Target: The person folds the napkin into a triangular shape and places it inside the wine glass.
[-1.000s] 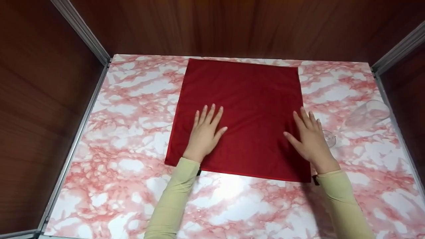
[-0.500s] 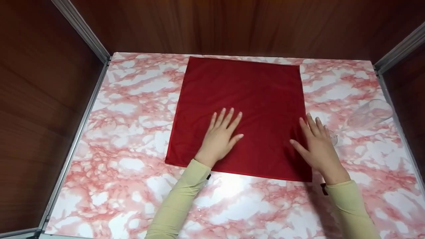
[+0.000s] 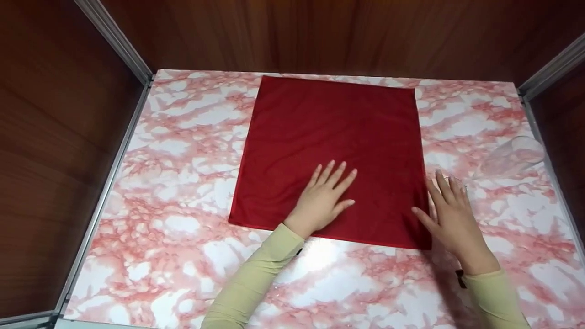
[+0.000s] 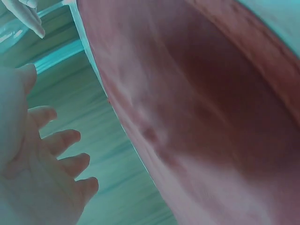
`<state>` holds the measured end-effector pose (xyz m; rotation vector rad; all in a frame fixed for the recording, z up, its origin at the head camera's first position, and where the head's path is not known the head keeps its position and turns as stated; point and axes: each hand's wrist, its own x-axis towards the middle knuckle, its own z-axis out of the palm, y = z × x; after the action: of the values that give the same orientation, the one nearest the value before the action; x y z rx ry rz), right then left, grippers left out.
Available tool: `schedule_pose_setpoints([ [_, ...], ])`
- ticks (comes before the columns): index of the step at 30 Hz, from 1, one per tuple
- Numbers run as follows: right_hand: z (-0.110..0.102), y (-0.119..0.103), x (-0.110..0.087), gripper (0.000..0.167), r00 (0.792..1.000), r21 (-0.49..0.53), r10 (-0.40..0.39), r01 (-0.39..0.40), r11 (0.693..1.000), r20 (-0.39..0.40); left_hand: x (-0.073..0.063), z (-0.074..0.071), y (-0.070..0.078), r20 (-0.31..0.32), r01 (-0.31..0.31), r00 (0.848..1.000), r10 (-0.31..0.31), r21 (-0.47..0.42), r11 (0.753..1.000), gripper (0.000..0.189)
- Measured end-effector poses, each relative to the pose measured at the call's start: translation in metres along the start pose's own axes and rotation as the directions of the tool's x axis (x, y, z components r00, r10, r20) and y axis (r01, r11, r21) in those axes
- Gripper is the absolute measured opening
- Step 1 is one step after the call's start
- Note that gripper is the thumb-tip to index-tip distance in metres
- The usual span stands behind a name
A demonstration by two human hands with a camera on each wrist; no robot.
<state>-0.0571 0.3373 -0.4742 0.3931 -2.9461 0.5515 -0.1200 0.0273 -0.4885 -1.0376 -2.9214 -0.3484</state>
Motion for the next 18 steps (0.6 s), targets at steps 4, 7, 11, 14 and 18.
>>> schedule_pose_setpoints([
  [4,0.001,0.002,-0.012,0.074,1.000,-0.002,0.011,-0.011,1.000,0.005,0.000,0.002,0.007,0.023,-0.030,0.999,0.029,0.011,0.999,0.065],
  [7,0.001,0.004,-0.020,0.074,1.000,0.016,0.031,-0.031,0.999,0.006,0.000,0.005,0.014,0.044,-0.056,0.998,0.055,0.007,0.998,0.065],
  [11,-0.001,0.006,-0.030,0.073,0.999,0.037,0.036,-0.036,0.999,-0.011,0.000,0.009,0.023,0.066,-0.084,0.994,0.083,0.016,0.996,0.066],
  [14,-0.002,0.008,-0.036,0.073,0.999,0.035,0.034,-0.034,0.999,-0.015,0.000,0.011,0.029,0.089,-0.099,0.991,0.097,0.023,0.995,0.066],
  [18,0.000,0.010,-0.043,0.074,0.999,0.029,0.038,-0.038,0.999,0.001,0.000,0.012,0.037,0.117,-0.118,0.987,0.113,0.037,0.992,0.066],
])
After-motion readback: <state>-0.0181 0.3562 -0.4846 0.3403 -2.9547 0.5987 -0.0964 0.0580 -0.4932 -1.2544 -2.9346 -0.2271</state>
